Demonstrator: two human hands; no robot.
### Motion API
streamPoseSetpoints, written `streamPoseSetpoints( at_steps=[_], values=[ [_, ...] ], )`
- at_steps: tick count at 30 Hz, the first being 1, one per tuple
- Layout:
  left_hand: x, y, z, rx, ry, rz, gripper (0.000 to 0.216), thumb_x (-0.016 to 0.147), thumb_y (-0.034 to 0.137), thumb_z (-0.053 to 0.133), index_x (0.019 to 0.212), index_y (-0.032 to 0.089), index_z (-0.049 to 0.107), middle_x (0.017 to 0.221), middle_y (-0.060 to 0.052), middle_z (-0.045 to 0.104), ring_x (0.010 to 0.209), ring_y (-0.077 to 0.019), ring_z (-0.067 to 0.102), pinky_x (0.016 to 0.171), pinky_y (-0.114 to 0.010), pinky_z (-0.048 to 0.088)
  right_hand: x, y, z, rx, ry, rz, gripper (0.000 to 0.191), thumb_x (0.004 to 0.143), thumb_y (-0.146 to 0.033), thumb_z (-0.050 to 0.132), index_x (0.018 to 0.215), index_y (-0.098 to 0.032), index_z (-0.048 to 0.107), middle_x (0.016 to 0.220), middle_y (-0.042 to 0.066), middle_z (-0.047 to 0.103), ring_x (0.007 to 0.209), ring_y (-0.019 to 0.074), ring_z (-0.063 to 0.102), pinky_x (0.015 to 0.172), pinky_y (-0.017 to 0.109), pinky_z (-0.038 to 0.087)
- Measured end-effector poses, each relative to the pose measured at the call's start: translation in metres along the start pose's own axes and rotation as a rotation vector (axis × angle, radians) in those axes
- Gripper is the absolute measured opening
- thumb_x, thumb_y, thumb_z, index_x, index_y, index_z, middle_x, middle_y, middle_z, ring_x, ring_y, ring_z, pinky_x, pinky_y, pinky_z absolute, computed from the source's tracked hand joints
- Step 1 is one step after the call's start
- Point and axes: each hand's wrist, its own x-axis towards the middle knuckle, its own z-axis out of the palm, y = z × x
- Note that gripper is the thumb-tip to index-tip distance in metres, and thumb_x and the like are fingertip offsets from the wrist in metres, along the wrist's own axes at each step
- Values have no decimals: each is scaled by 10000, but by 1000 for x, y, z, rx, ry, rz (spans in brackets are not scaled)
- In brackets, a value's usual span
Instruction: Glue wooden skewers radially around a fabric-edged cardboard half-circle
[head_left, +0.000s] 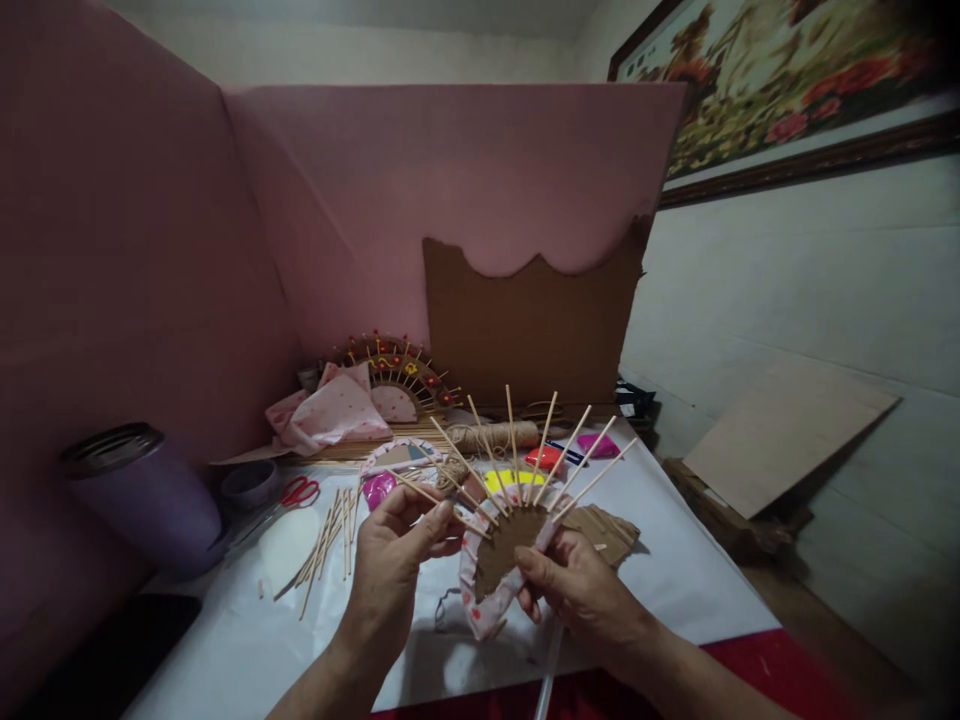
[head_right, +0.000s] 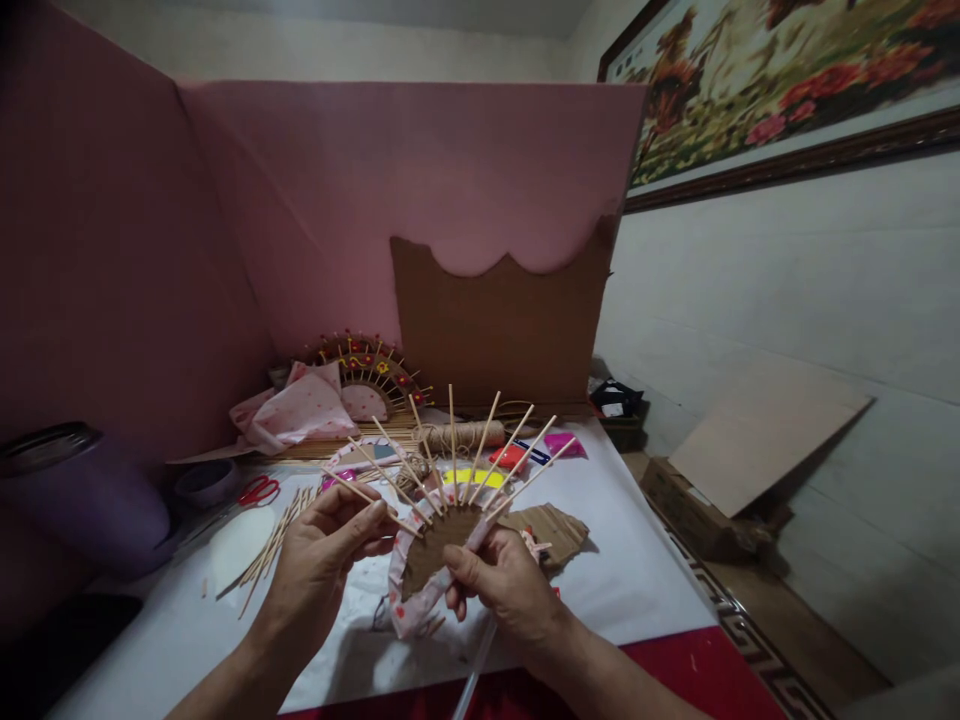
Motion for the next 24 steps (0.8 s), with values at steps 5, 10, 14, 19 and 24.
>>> streamPoseSetpoints(
  at_steps=[5, 10, 14, 19, 24],
  values=[
    [2, 2, 2, 10, -1, -5, 142, 675, 234, 699, 725, 165, 586, 659, 6, 640, 600, -135, 623, 536, -232, 507, 0, -1, 0, -3, -17, 20, 319, 726, -433, 655, 629, -135, 593, 547, 8, 594, 451, 83, 476, 466, 216, 341],
    [1, 2, 2, 16, -1, -9, 142, 680, 228, 697, 722, 166, 575, 655, 16, 631, 596, -127, 621, 533, -226, 510, 1, 2, -3, 0, -31, -5, 297, 746, -411, 641, 654, -133, 599, 588, 12, 593, 460, 83, 477, 471, 219, 354],
    [-1, 1, 1, 21, -6, 2, 136, 690, 231, 689, 735, 167, 577, 665, 12, 633, 604, -131, 622, 542, -233, 512, 0, 1, -2, -10, -14, 6, 311, 737, -422, 646, 637, -133, 592, 551, 4, 588, 449, 80, 478, 469, 216, 337],
    [0, 0, 0, 12, -2, 4, 146, 675, 233, 700, 732, 167, 583, 656, 7, 635, 594, -133, 621, 537, -231, 508, -1, -1, 1, -11, 4, 1, 326, 715, -441, 658, 622, -136, 590, 544, 0, 585, 438, 78, 472, 463, 216, 336],
    [1, -1, -1, 26, 4, 19, 140, 676, 228, 697, 728, 163, 584, 635, 8, 630, 571, -128, 611, 532, -231, 506, -1, -1, 1, -20, 0, -7, 312, 726, -438, 648, 674, -132, 619, 602, 12, 598, 440, 74, 469, 458, 217, 337]
  ],
)
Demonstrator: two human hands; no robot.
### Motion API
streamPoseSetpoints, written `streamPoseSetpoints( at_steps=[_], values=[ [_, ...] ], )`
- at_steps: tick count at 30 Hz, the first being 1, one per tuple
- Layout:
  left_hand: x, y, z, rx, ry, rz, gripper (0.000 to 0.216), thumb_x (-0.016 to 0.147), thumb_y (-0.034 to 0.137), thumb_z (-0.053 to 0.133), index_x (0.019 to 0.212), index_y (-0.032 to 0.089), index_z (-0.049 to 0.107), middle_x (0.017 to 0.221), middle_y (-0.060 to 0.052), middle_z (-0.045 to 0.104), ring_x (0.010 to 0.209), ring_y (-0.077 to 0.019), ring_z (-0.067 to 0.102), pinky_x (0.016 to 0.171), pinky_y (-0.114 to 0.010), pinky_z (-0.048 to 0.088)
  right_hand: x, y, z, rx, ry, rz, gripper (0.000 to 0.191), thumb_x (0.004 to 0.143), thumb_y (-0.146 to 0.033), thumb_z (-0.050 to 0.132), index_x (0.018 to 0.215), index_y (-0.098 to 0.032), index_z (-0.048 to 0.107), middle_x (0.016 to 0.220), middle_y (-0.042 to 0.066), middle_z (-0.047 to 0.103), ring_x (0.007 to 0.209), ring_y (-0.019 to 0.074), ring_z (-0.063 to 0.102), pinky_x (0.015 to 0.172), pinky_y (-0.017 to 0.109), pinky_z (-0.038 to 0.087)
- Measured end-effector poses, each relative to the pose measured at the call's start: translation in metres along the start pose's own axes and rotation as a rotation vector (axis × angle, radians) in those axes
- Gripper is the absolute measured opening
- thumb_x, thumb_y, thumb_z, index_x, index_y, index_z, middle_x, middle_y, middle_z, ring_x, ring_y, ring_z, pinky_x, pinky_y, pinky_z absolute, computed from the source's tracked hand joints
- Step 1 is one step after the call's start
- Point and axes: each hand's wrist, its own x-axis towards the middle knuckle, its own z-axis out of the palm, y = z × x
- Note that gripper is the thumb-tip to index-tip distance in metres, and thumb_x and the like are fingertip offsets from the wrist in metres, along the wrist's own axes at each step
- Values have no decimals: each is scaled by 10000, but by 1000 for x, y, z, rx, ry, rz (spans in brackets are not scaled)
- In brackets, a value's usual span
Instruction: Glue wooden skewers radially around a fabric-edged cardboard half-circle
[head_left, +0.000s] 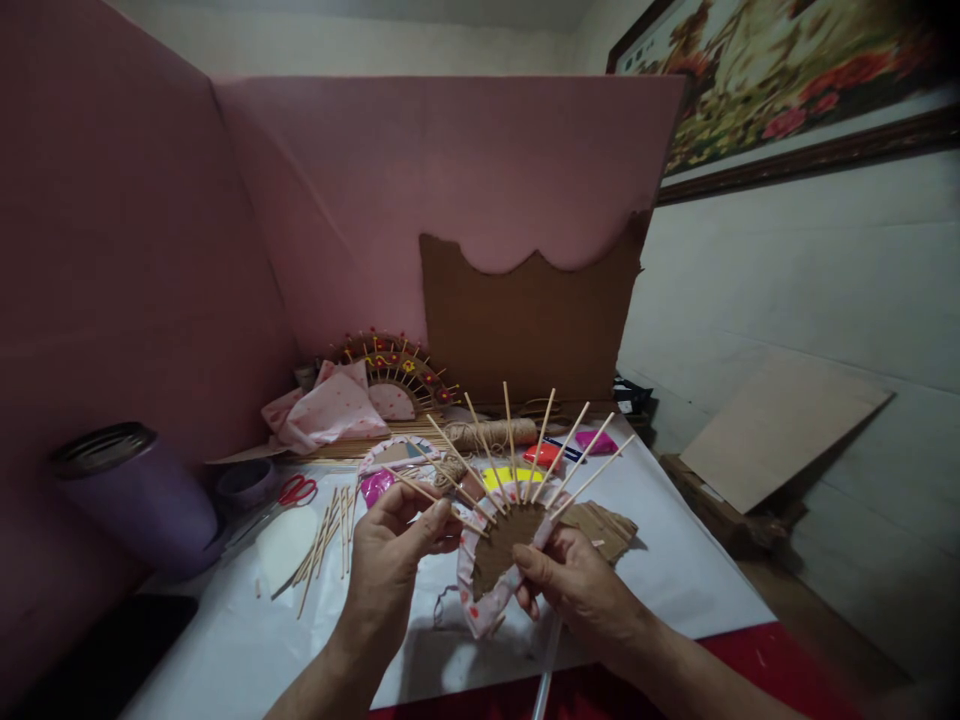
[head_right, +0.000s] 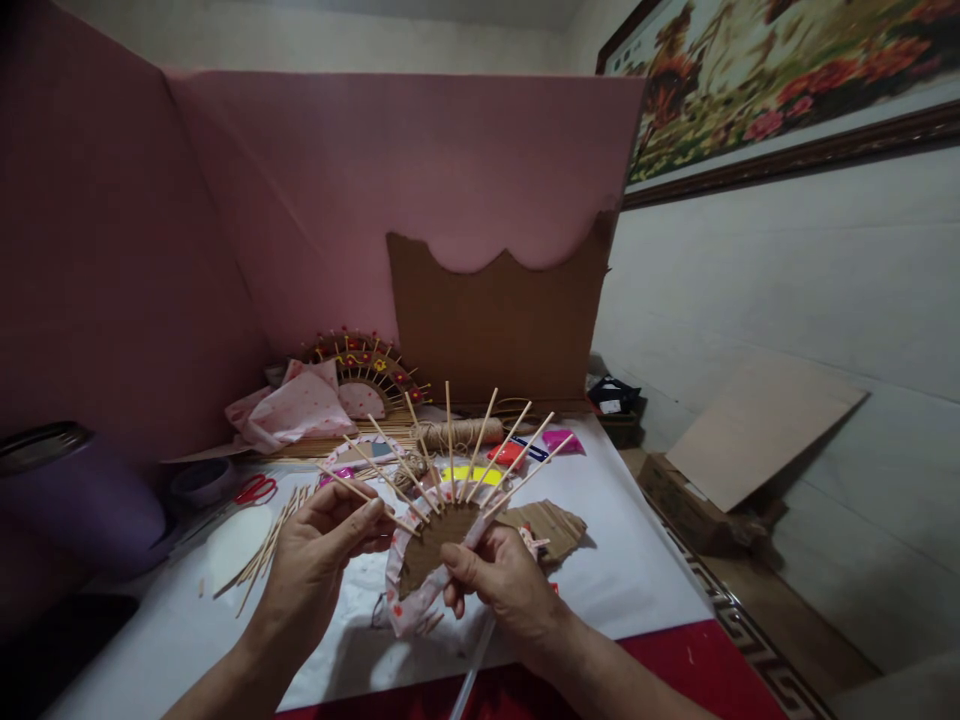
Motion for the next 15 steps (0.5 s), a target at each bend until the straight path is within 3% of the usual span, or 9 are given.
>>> streamPoseSetpoints(
  at_steps=[8, 15],
  values=[
    [-1, 0, -1, 35, -14, 11, 130, 720, 228, 666, 748, 169, 553, 640, 19, 631, 571, -124, 617, 553, -238, 506, 1, -1, -2, -9, -39, -7, 309, 753, -416, 631, 638, -131, 601, 539, -1, 574, 448, 79, 475, 468, 214, 337],
    [0, 1, 2, 33, 8, 19, 146, 688, 229, 692, 723, 161, 568, 616, 17, 635, 554, -126, 616, 543, -239, 507, 0, -1, 0, 15, -22, -26, 265, 755, -388, 637, 748, -123, 640, 633, 16, 597, 453, 75, 464, 461, 218, 353]
  ],
)
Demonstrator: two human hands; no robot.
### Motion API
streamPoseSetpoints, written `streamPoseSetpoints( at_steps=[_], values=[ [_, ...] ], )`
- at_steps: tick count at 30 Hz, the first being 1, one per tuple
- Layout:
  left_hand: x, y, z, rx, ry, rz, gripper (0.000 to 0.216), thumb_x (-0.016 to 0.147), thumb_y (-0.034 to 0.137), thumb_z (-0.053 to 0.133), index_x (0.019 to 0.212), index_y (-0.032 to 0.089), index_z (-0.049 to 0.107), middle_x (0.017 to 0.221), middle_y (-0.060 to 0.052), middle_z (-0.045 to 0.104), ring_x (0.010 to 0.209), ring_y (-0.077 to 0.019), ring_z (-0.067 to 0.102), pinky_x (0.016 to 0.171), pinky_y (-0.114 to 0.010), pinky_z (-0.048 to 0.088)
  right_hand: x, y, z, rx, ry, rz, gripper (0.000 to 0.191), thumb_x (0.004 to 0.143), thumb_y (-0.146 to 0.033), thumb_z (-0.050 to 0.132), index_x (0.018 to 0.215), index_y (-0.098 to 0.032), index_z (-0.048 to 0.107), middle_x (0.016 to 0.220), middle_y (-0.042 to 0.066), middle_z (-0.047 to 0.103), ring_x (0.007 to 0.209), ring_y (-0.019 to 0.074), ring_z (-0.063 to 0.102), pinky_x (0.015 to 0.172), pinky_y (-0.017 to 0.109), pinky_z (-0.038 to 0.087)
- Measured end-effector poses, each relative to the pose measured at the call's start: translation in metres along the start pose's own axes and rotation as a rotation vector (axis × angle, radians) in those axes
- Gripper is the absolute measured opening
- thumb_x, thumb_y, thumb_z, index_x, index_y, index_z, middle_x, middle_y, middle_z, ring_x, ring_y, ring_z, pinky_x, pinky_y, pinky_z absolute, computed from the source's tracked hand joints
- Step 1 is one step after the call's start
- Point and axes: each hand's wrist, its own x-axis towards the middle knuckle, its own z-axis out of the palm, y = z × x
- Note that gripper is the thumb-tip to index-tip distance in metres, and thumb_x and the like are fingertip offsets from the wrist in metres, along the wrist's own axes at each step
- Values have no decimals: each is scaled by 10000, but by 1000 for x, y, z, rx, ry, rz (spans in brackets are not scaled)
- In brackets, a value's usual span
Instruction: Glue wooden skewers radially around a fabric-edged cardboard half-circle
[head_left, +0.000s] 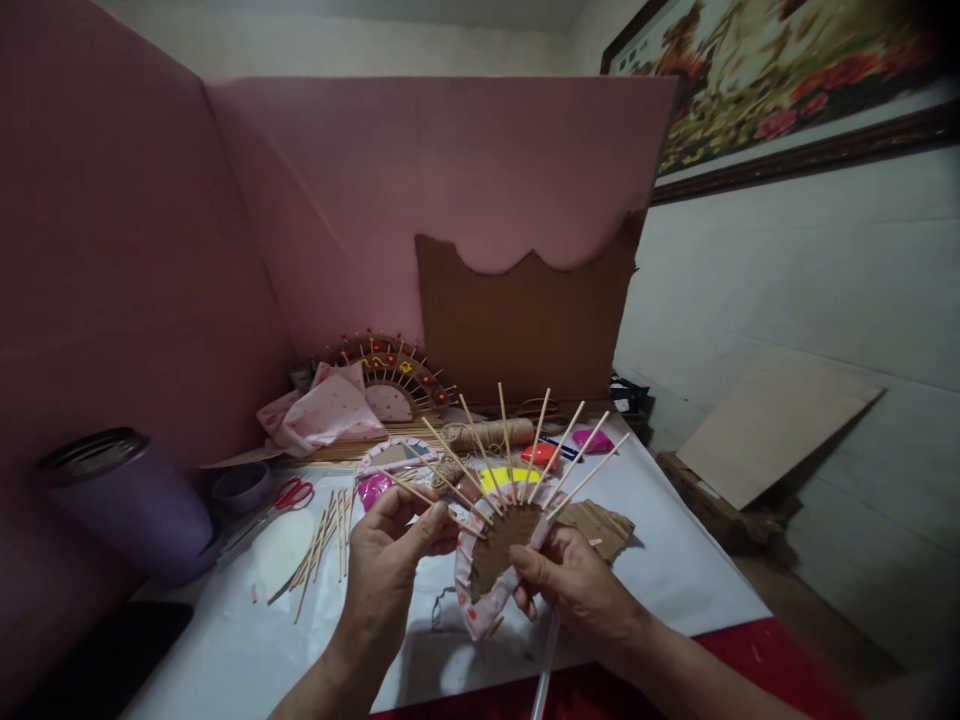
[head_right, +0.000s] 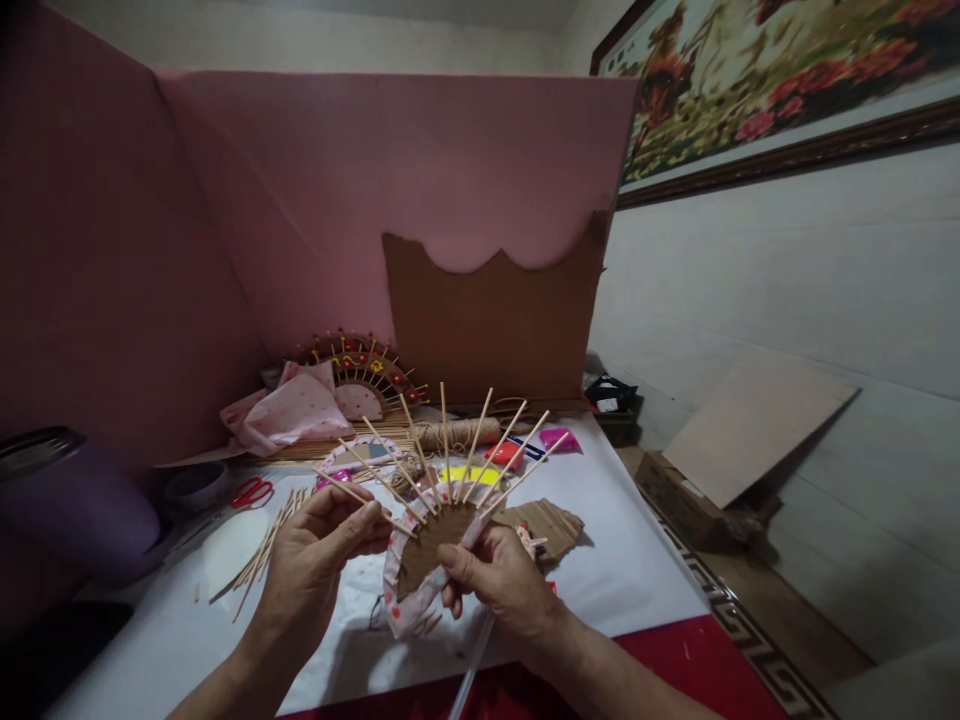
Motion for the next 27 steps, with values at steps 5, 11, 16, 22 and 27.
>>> streamPoseSetpoints(
  at_steps=[5, 11, 16, 22, 27],
  values=[
    [-1, -1, -1, 5, -9, 1, 129, 713, 234, 671, 732, 167, 563, 629, 25, 637, 574, -123, 618, 559, -237, 506, 1, 0, -1, 9, -11, 2, 276, 751, -387, 644, 715, -114, 630, 602, 12, 588, 451, 75, 473, 453, 212, 357],
    [2, -4, -1, 18, -21, -2, 129, 710, 229, 674, 742, 170, 565, 648, 29, 642, 581, -120, 621, 570, -233, 505, 2, 0, -3, 27, -12, -12, 289, 732, -389, 661, 671, -114, 602, 569, 2, 583, 433, 69, 480, 441, 205, 356],
    [-1, -3, 0, 23, -33, 27, 131, 703, 224, 679, 734, 166, 566, 638, 25, 638, 583, -125, 618, 572, -241, 513, 0, 0, -2, 44, 0, -21, 296, 724, -382, 669, 606, -137, 551, 501, -18, 570, 425, 72, 489, 435, 199, 360],
    [-5, -1, 0, 27, -31, 80, 124, 706, 220, 677, 742, 167, 571, 653, 29, 628, 577, -116, 608, 565, -233, 509, -3, -1, -1, 42, -14, -37, 280, 725, -372, 671, 607, -142, 565, 510, -16, 583, 427, 73, 484, 431, 201, 361],
    [-6, 0, -1, 16, -50, 96, 115, 710, 225, 672, 736, 164, 577, 655, 21, 636, 580, -121, 615, 571, -241, 516, -3, -1, 0, 19, -29, -67, 285, 734, -375, 662, 614, -127, 590, 518, -3, 579, 435, 74, 484, 432, 202, 358]
  ],
)
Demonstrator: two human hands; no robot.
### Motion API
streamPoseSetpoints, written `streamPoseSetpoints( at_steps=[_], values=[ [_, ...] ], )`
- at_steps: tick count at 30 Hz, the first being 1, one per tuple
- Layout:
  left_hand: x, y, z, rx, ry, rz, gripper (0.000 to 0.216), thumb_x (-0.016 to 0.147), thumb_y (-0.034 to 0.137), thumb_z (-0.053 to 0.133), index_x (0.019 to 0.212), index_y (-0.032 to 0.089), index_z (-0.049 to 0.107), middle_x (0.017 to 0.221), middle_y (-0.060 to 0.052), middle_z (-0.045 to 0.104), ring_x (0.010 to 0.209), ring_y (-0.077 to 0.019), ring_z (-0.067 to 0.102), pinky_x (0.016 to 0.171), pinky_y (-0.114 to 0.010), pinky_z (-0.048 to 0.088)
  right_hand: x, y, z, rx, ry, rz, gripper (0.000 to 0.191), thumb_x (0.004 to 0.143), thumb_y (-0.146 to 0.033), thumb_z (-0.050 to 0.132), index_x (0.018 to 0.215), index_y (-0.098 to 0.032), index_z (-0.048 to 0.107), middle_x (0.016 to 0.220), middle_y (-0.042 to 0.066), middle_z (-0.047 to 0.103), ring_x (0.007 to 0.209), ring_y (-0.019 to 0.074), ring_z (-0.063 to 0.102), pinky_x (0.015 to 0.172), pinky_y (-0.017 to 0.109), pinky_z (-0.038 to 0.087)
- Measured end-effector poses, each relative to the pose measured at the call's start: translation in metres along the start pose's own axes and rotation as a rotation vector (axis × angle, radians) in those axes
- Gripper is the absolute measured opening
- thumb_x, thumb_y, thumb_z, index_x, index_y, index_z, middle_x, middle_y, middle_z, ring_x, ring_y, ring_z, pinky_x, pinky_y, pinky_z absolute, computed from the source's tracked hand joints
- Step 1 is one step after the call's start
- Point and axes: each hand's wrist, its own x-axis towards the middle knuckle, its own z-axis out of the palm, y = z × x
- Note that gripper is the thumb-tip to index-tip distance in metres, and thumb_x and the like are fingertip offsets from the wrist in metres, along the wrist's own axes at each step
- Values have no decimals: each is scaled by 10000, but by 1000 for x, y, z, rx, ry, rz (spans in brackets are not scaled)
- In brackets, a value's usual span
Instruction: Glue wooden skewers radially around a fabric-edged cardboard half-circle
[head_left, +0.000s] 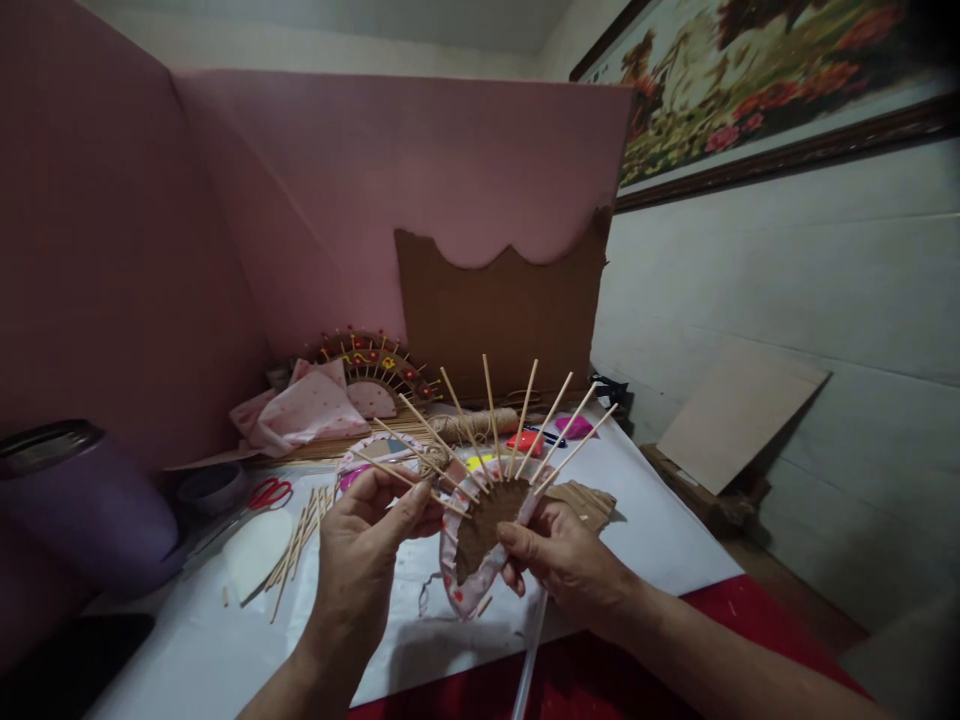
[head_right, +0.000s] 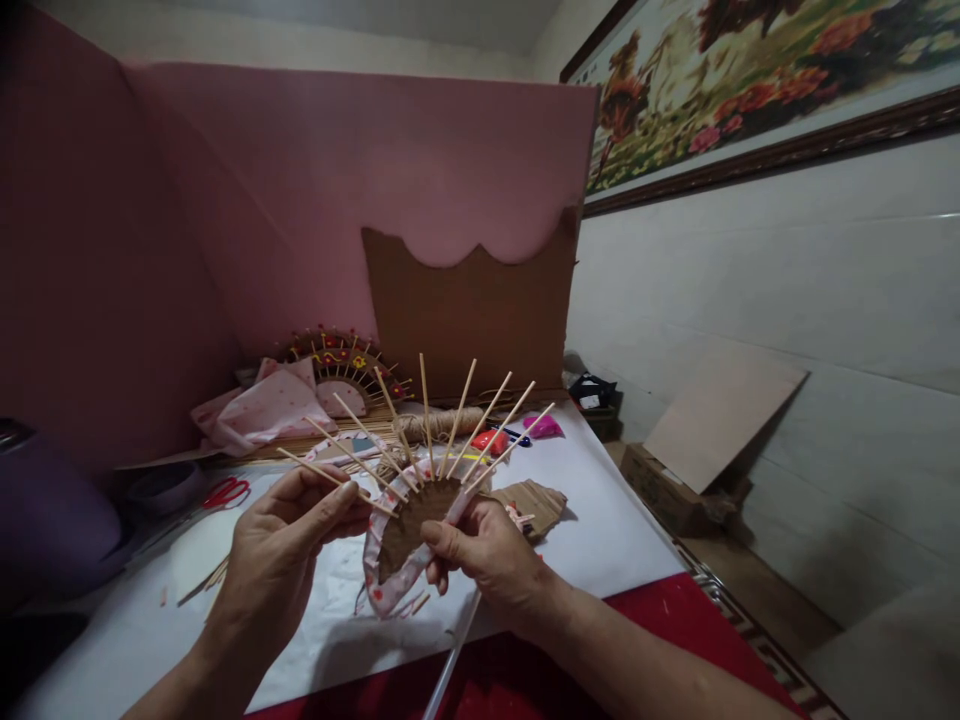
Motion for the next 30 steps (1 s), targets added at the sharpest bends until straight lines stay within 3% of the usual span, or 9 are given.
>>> streamPoseSetpoints(
  at_steps=[13, 18, 30],
  values=[
    [-1, 0, 1, 2, 1, 22, 114, 715, 222, 667, 732, 167, 569, 647, 31, 631, 583, -122, 620, 580, -244, 516, 3, 7, -2, 18, -24, -50, 226, 744, -358, 655, 696, -140, 617, 550, -12, 572, 433, 78, 486, 430, 206, 362],
    [-2, -1, 1, 6, -1, 14, 122, 717, 227, 665, 724, 164, 561, 650, 25, 642, 579, -121, 619, 570, -237, 511, 3, 6, -2, -20, -32, -57, 285, 757, -362, 639, 598, -132, 582, 595, 11, 578, 451, 73, 471, 436, 210, 357],
    [-3, -1, -1, -6, -2, 13, 125, 712, 232, 668, 733, 165, 565, 642, 19, 646, 570, -124, 619, 576, -241, 503, 4, 8, -3, -27, -19, -38, 334, 729, -411, 654, 571, -135, 554, 571, 10, 578, 441, 76, 466, 426, 209, 354]
  ],
)
